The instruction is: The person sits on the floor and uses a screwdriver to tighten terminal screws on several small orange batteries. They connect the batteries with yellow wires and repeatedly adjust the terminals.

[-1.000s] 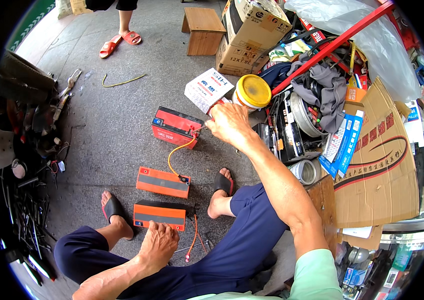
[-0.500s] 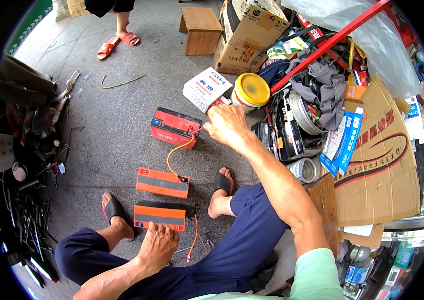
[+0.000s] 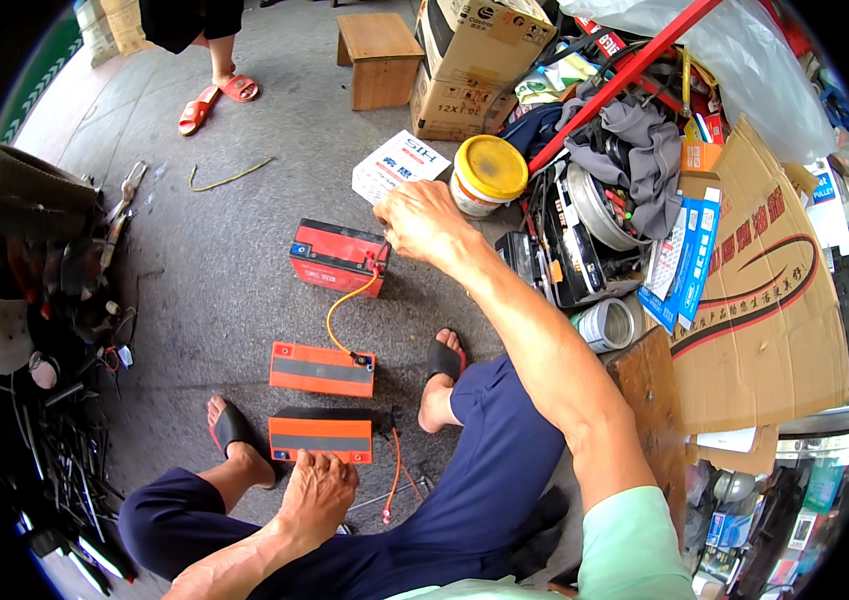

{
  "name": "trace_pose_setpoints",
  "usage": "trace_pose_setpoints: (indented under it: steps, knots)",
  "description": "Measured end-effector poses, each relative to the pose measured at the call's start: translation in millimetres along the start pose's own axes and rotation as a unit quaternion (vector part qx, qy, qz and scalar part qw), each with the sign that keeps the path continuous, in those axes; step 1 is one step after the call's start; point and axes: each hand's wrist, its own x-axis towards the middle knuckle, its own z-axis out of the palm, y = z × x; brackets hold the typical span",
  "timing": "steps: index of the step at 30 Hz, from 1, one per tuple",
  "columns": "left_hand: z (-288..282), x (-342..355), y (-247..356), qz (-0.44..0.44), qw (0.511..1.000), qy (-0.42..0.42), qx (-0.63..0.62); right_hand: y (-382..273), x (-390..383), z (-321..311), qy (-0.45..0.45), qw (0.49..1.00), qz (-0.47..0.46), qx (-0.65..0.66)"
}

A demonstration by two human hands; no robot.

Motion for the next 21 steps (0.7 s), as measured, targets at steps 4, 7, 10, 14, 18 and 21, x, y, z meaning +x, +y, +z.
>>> trace_pose_setpoints:
  steps: [4, 7, 10, 14, 18, 21]
  knots:
    - [0.5, 1.3, 1.1, 0.008, 1.0, 0.006, 0.0, -1.1, 4.0, 4.7, 0.01, 1.0, 0.003, -0.014]
    - [2.6, 3.4, -0.1, 0.013, 1.0, -0.015, -0.018, -17.2, 5.6, -2.6, 0.0, 1.0, 0.026, 0.0]
    - [1.0, 5.9, -4.1, -0.003, 0.999, -0.028, -0.026, -27.6, 8.4, -7.5, 0.003, 0.999, 0.04, 0.012]
    - [15.2, 12.3, -16.0, -0.027, 1.0, -0.01, -0.005, -27.9, 8.3, -4.0, 0.056, 0.998, 0.019, -0.009]
    - [16.5, 13.4, -25.8, -0.036, 0.999, 0.037, 0.004, -21.0, 5.4, 6.2, 0.043, 0.998, 0.026, -0.026]
    - [11.2, 11.3, -26.1, -0.033, 0.999, 0.031, -0.023, -26.6, 7.2, 3.5, 0.008, 0.998, 0.036, -0.045]
